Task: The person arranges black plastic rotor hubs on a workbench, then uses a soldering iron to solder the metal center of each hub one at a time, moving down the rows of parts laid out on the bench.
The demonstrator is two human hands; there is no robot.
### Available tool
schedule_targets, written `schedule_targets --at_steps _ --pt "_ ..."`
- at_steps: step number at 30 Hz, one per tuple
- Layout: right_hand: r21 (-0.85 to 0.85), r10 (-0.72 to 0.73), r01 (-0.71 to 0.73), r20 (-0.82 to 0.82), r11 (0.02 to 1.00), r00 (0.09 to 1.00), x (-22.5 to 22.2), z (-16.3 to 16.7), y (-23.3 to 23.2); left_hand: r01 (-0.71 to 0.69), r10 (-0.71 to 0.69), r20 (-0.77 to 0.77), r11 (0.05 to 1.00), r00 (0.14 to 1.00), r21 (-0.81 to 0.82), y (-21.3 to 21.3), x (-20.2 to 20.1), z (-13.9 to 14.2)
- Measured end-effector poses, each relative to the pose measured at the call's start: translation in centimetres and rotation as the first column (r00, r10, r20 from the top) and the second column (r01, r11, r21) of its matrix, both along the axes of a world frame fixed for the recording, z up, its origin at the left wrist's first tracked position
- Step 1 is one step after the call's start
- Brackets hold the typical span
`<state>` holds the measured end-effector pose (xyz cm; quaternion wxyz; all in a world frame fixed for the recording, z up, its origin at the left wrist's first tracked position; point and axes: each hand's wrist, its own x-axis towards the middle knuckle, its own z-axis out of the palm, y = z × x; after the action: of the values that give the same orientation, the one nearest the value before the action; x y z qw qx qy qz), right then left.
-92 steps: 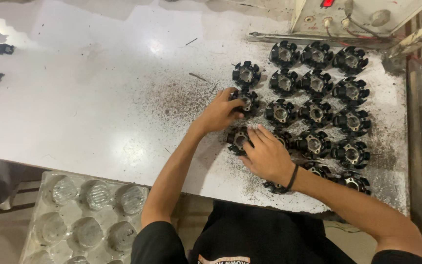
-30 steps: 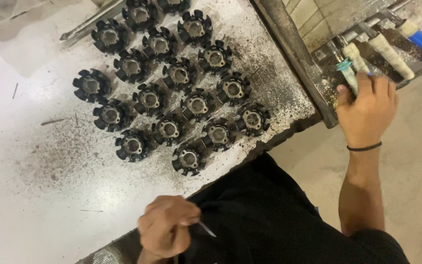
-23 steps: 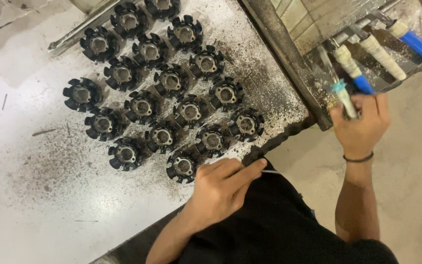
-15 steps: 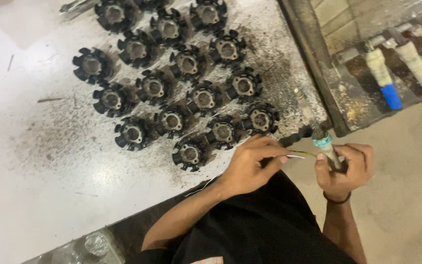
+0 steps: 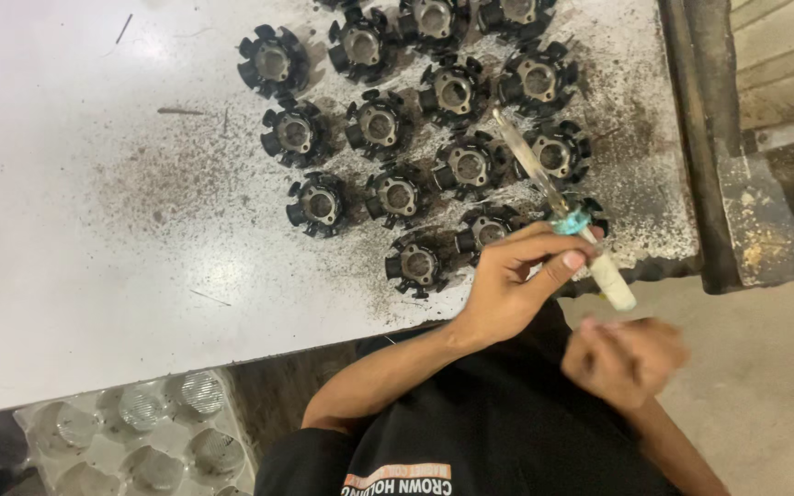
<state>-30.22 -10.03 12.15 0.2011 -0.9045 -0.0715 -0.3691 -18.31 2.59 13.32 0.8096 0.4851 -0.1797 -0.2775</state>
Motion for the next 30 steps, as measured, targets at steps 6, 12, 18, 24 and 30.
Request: schedule_targets --at_steps 6,12,18,24,30 --pt "0.783 0.305 -0.208 0.025 0.586 0.952 4.5 -1.4 3.6 0.103 -0.098 0.088 0.994 0.991 -0.047 6.1 1.1 2.4" --pt "0.986 0.580 -0.151 0.080 0.076 0.811 10.9 -1.4 6.4 -0.445 0.193 0.572 0.828 0.797 0.341 18.7 5.2 3.9" --pt "0.988 0.649 0.011 0.093 -0.155 0.755 17.6 -2.6 13.3 -0.890 0.001 0.916 0.239 0.401 0.389 29.0 14.2 -0.1" --pt "0.989 0.594 0.069 -0.132 0.129 0.794 20.9 -4.3 19.0 -0.869 -0.046 0.895 0.224 0.443 0.441 33.3 17.1 -2.6" --pt "0.945 0.575 0.030 -0.223 0.326 0.787 23.3 -5.0 22.4 -0.831 -0.071 0.861 0.232 0.504 0.506 34.9 19.1 -3.8"
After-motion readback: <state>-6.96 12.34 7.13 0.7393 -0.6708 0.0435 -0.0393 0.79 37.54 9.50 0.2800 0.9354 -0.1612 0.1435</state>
